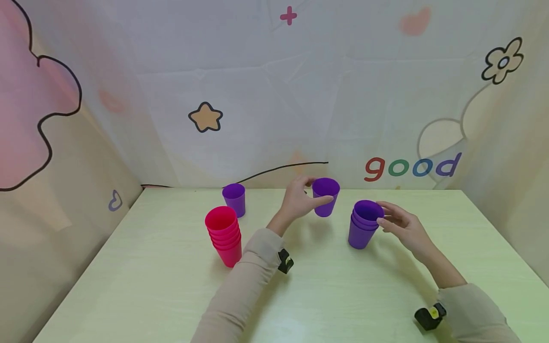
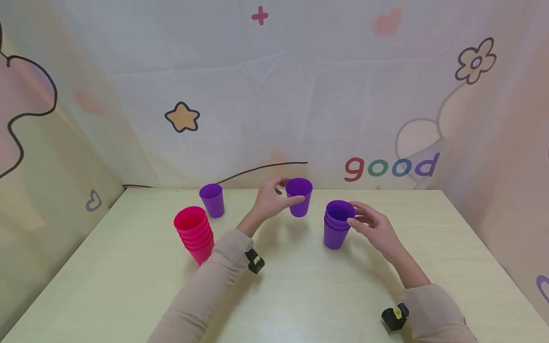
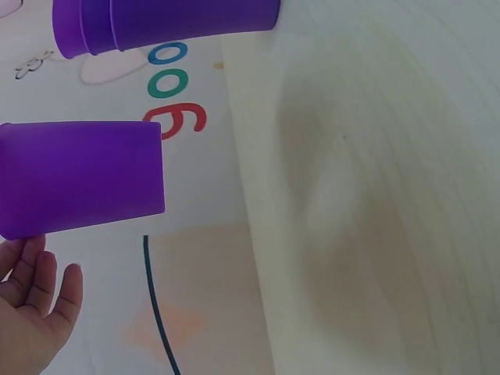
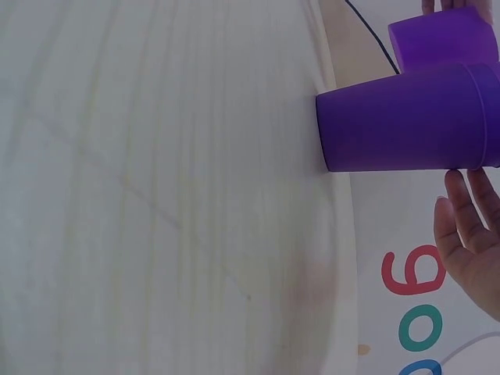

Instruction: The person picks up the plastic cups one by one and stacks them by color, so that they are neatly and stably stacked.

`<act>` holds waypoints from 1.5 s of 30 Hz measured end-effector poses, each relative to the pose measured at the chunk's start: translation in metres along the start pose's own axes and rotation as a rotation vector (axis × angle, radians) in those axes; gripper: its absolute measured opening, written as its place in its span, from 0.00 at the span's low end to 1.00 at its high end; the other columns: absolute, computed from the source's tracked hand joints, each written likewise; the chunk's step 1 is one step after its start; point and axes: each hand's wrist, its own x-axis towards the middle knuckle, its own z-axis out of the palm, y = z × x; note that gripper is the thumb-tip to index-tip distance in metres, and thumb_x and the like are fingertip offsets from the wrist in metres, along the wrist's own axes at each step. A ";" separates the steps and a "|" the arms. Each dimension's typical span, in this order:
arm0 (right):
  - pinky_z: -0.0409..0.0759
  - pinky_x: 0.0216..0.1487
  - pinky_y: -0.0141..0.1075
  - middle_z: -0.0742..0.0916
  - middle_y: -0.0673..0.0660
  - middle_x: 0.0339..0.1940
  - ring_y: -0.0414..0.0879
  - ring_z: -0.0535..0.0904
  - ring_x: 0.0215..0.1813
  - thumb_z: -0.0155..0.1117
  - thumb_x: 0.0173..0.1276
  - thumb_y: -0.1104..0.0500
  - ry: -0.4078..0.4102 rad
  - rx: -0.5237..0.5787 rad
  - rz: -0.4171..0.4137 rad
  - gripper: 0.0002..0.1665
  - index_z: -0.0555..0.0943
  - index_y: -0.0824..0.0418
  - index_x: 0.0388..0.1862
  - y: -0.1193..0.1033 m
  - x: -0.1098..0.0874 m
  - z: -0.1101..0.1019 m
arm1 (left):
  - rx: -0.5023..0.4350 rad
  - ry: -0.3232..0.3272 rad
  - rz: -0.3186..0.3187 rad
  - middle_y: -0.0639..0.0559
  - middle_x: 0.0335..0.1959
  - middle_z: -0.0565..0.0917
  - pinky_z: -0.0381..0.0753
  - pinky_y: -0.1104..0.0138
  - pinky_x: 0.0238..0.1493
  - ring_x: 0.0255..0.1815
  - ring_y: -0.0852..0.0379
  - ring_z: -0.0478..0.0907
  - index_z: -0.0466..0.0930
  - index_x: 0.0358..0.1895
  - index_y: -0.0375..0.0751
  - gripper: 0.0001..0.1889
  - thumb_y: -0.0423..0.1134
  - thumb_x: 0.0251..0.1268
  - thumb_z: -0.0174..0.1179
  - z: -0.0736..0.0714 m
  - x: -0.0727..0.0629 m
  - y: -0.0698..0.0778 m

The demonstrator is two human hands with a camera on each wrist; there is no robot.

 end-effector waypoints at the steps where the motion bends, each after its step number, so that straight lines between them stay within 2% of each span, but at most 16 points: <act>1: 0.77 0.40 0.27 0.77 0.39 0.46 0.31 0.76 0.44 0.52 0.69 0.57 0.001 0.000 0.001 0.28 0.62 0.67 0.65 0.000 0.000 0.000 | 0.002 -0.001 0.008 0.54 0.39 0.77 0.72 0.69 0.42 0.46 0.54 0.72 0.77 0.47 0.40 0.27 0.50 0.43 0.71 0.000 0.000 0.002; 7: 0.77 0.40 0.27 0.77 0.36 0.45 0.30 0.76 0.43 0.53 0.69 0.57 0.004 -0.004 0.005 0.28 0.62 0.67 0.64 0.000 0.000 0.000 | 0.005 0.000 0.043 0.54 0.41 0.77 0.72 0.70 0.41 0.45 0.57 0.71 0.76 0.49 0.40 0.28 0.49 0.43 0.71 -0.003 0.000 0.011; 14: 0.77 0.40 0.27 0.77 0.35 0.45 0.30 0.76 0.44 0.53 0.69 0.57 0.005 0.001 0.009 0.28 0.62 0.68 0.64 -0.001 0.001 0.002 | 0.000 -0.013 0.086 0.53 0.41 0.77 0.71 0.72 0.40 0.45 0.53 0.71 0.76 0.49 0.40 0.28 0.48 0.44 0.70 -0.008 -0.002 0.026; 17: 0.77 0.40 0.27 0.76 0.35 0.45 0.29 0.76 0.44 0.53 0.69 0.57 0.006 0.000 0.015 0.29 0.62 0.68 0.65 -0.001 0.000 0.001 | 0.012 -0.013 0.100 0.54 0.42 0.77 0.71 0.72 0.40 0.45 0.55 0.70 0.76 0.50 0.40 0.28 0.49 0.44 0.70 -0.009 -0.002 0.032; 22: 0.77 0.40 0.27 0.77 0.35 0.45 0.30 0.76 0.44 0.53 0.69 0.57 0.005 0.004 0.019 0.29 0.62 0.67 0.65 0.000 0.000 0.001 | 0.027 -0.013 0.144 0.53 0.43 0.77 0.72 0.69 0.41 0.44 0.59 0.68 0.76 0.51 0.40 0.28 0.48 0.45 0.70 -0.013 -0.001 0.042; 29: 0.77 0.40 0.27 0.77 0.35 0.45 0.30 0.76 0.44 0.53 0.69 0.57 0.006 0.009 0.017 0.29 0.62 0.68 0.65 0.000 0.000 0.000 | 0.053 -0.012 0.189 0.51 0.43 0.76 0.74 0.67 0.42 0.45 0.56 0.68 0.75 0.50 0.39 0.29 0.49 0.44 0.70 -0.017 0.000 0.056; 35: 0.77 0.40 0.27 0.77 0.35 0.45 0.30 0.76 0.44 0.52 0.69 0.57 0.005 0.006 0.010 0.28 0.62 0.67 0.65 -0.001 0.000 0.000 | 0.075 -0.027 0.231 0.52 0.45 0.77 0.71 0.74 0.41 0.46 0.57 0.69 0.75 0.50 0.40 0.28 0.50 0.45 0.70 -0.019 0.000 0.067; 45: 0.77 0.40 0.28 0.77 0.35 0.45 0.30 0.76 0.44 0.53 0.69 0.57 0.007 0.003 0.016 0.29 0.62 0.67 0.65 0.000 0.000 0.000 | 0.073 -0.035 0.268 0.52 0.44 0.77 0.70 0.76 0.40 0.46 0.59 0.68 0.75 0.50 0.40 0.28 0.49 0.45 0.70 -0.019 0.001 0.075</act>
